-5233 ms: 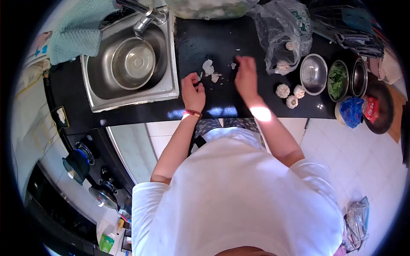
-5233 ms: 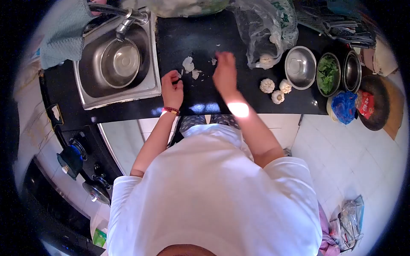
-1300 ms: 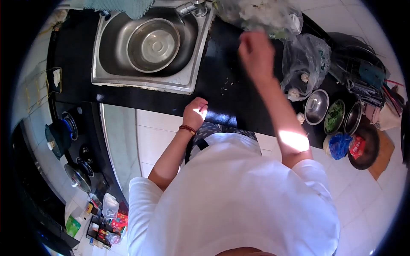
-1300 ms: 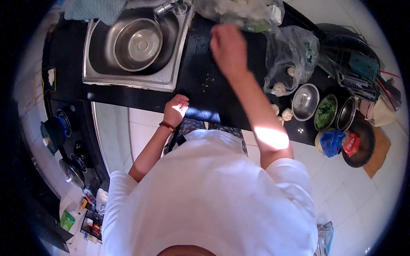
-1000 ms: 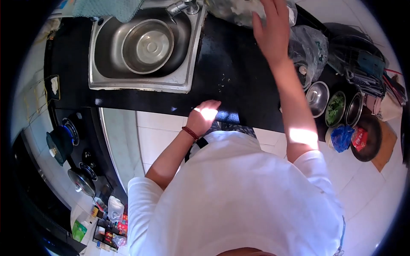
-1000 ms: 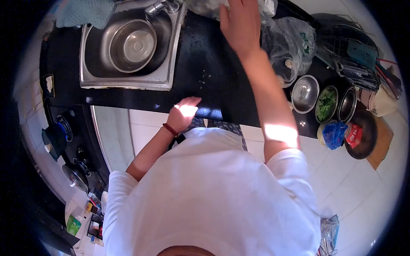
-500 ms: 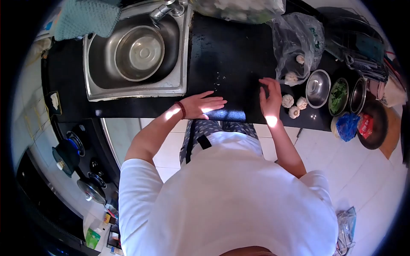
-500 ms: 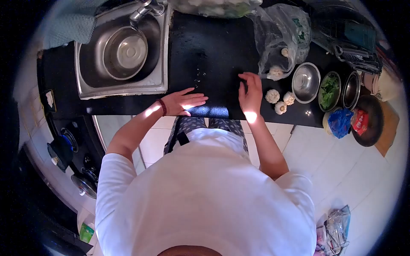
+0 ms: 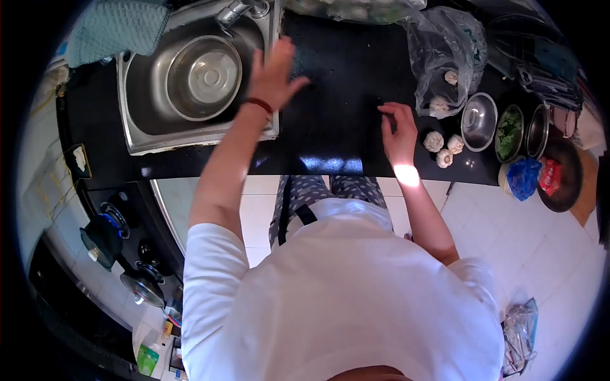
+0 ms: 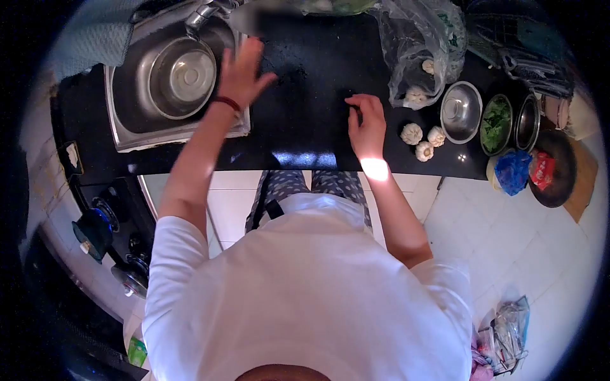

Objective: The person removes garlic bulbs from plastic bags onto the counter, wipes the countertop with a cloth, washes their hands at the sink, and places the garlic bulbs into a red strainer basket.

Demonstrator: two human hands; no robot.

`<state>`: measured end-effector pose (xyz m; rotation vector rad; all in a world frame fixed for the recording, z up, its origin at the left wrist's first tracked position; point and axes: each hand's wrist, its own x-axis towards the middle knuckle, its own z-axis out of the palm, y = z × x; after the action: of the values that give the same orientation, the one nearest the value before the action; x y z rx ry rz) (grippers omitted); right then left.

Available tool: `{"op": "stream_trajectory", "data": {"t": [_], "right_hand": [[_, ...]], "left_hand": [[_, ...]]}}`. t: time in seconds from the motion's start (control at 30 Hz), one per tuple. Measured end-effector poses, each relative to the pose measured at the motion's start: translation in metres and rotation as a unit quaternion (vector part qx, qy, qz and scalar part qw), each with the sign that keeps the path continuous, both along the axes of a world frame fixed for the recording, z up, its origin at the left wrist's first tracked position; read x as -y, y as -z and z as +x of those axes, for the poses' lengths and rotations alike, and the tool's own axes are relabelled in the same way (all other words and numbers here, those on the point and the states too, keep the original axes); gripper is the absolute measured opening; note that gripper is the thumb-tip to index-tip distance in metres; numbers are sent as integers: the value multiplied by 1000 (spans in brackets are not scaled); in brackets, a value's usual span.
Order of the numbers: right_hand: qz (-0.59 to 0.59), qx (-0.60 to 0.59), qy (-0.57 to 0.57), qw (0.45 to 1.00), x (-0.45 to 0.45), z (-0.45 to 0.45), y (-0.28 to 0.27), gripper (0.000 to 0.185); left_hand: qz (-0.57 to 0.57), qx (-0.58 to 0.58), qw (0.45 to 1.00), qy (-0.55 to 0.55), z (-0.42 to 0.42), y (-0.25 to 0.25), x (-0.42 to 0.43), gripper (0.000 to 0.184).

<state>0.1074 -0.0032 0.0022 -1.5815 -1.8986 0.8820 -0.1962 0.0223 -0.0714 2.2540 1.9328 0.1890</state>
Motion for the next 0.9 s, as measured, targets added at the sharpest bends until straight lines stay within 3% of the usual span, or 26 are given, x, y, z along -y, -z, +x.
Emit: {"op": "stream_trajectory", "data": {"t": [0.07,0.2,0.33,0.43,0.53,0.63,0.9], "right_hand": [[-6,3,8,1000,5,5,-1,17],[-45,-17,44,998,14,10,5,16],[-47,5,58,997,16,17,7,15],[-29,-35,92,995,14,16,-6,12],[-24,-64,113,991,9,20,-13,11],[-11,-61,96,993,4,26,-20,12],[-42,-41,99,993,-6,30,-23,12]], "left_hand": [[83,-3,993,-80,-40,3,-8,85],[52,-21,990,-128,-56,-21,17,80],[19,8,984,-174,-5,-21,51,78],[-78,125,989,12,72,-27,65,78],[-169,202,934,242,146,-25,74,76],[-71,164,931,318,191,3,68,77],[8,150,981,126,178,8,-54,80]]}}
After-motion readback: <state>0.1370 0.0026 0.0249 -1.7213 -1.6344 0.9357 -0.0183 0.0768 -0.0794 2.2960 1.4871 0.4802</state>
